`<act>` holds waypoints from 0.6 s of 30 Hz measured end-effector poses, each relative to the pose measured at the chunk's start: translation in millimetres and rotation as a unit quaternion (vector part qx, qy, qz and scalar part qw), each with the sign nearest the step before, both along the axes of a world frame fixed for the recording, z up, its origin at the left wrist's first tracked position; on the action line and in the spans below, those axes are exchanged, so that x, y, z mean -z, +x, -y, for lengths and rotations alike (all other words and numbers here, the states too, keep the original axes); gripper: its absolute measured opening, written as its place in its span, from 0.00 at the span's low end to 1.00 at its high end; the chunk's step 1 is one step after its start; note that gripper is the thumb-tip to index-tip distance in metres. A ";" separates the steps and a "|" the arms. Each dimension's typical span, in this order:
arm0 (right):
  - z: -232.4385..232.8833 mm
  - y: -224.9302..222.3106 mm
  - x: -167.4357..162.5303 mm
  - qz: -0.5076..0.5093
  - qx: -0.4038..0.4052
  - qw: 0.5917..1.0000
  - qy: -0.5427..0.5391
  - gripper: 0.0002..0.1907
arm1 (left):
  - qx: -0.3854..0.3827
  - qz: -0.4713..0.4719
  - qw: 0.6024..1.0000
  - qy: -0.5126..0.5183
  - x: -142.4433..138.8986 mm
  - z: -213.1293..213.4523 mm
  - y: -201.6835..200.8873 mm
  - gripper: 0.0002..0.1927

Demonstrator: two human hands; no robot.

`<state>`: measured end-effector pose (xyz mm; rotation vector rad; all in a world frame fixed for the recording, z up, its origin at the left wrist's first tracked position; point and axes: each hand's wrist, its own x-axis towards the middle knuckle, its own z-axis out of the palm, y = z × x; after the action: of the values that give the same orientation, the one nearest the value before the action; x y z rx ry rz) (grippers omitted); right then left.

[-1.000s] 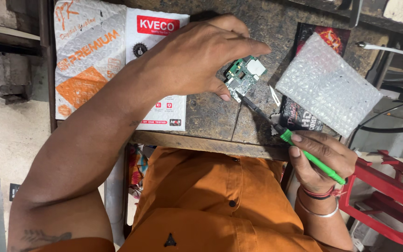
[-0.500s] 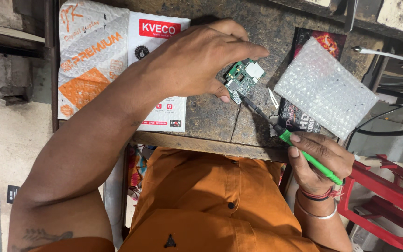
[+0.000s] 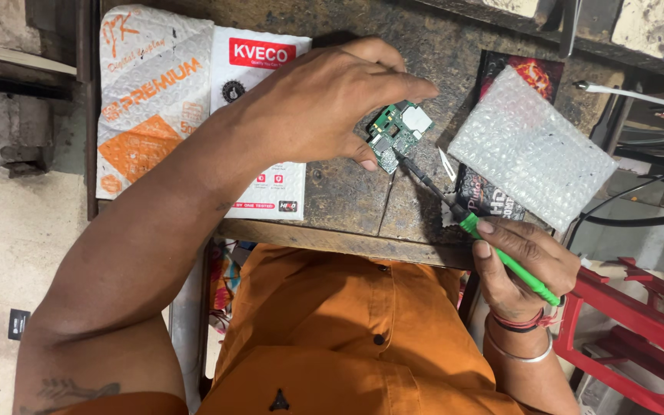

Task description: The person holds a small green circuit board in the left hand and uses a green-handled soldering iron in the right hand to apply heat to several solder joints. The board is rotated and repositioned to access different points while the soldering iron is applied continuously.

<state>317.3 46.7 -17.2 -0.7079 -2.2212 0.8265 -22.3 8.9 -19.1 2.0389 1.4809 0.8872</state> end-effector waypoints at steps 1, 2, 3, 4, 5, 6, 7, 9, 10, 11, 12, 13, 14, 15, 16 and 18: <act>0.0 0.0 0.2 -0.001 -0.005 1.000 0.000 0.07 | 0.001 -0.003 1.000 0.003 0.2 0.5 -0.4 0.48; -0.5 0.0 0.4 -0.003 -0.010 1.000 0.001 0.07 | 0.001 -0.002 1.000 0.005 0.3 1.0 -0.6 0.48; -0.9 0.1 0.7 -0.005 -0.014 1.000 0.002 0.07 | 0.001 0.000 1.000 0.008 0.2 0.9 -0.3 0.48; -1.5 0.2 1.0 -0.007 -0.021 1.000 0.000 0.06 | 0.002 0.001 1.000 0.012 0.2 0.3 -0.1 0.48; -1.9 0.4 1.2 -0.008 -0.027 1.000 -0.001 0.06 | 0.001 0.001 1.000 0.007 0.0 0.1 -0.3 0.48; -2.4 0.6 1.3 -0.010 -0.032 0.999 -0.002 0.06 | 0.000 0.001 1.000 0.003 -0.1 0.4 -0.3 0.47; -2.5 0.8 1.4 -0.005 -0.023 1.000 0.004 0.07 | -0.001 0.001 1.000 -0.002 0.0 0.6 -0.2 0.47; -2.3 1.3 1.6 0.003 -0.006 1.000 0.013 0.07 | 0.001 -0.001 1.000 0.007 0.1 0.3 -0.1 0.47; -2.0 1.4 1.6 -0.002 -0.015 1.000 0.004 0.07 | 0.001 -0.003 1.000 0.011 0.1 0.3 -0.2 0.48; -1.9 1.6 1.6 -0.007 -0.023 1.000 -0.005 0.07 | 0.000 -0.002 1.000 0.011 0.1 0.5 -0.2 0.48; -1.7 1.6 1.7 -0.011 -0.031 0.999 -0.014 0.06 | -0.001 -0.001 1.000 0.010 0.2 0.6 0.0 0.48; -1.4 1.8 1.6 -0.009 -0.027 1.000 -0.011 0.07 | -0.001 -0.001 1.000 0.010 0.2 0.8 0.2 0.48; -1.4 1.8 1.6 -0.006 -0.023 1.000 -0.007 0.07 | -0.001 0.000 1.000 0.009 0.1 0.9 0.2 0.47; -1.2 1.9 1.6 -0.003 -0.019 1.000 -0.003 0.07 | -0.001 0.000 1.000 0.009 0.0 1.0 0.0 0.47; -1.3 1.9 1.6 -0.003 -0.017 1.000 -0.005 0.07 | -0.001 0.001 1.000 0.008 -0.1 0.8 -0.2 0.47; -1.1 2.0 1.5 -0.004 -0.014 1.000 -0.010 0.07 | -0.002 0.001 1.000 0.011 0.0 0.6 0.1 0.47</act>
<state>319.3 47.8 -18.7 -0.6828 -2.2239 0.8657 -22.2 8.3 -19.1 2.0501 1.4807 0.9100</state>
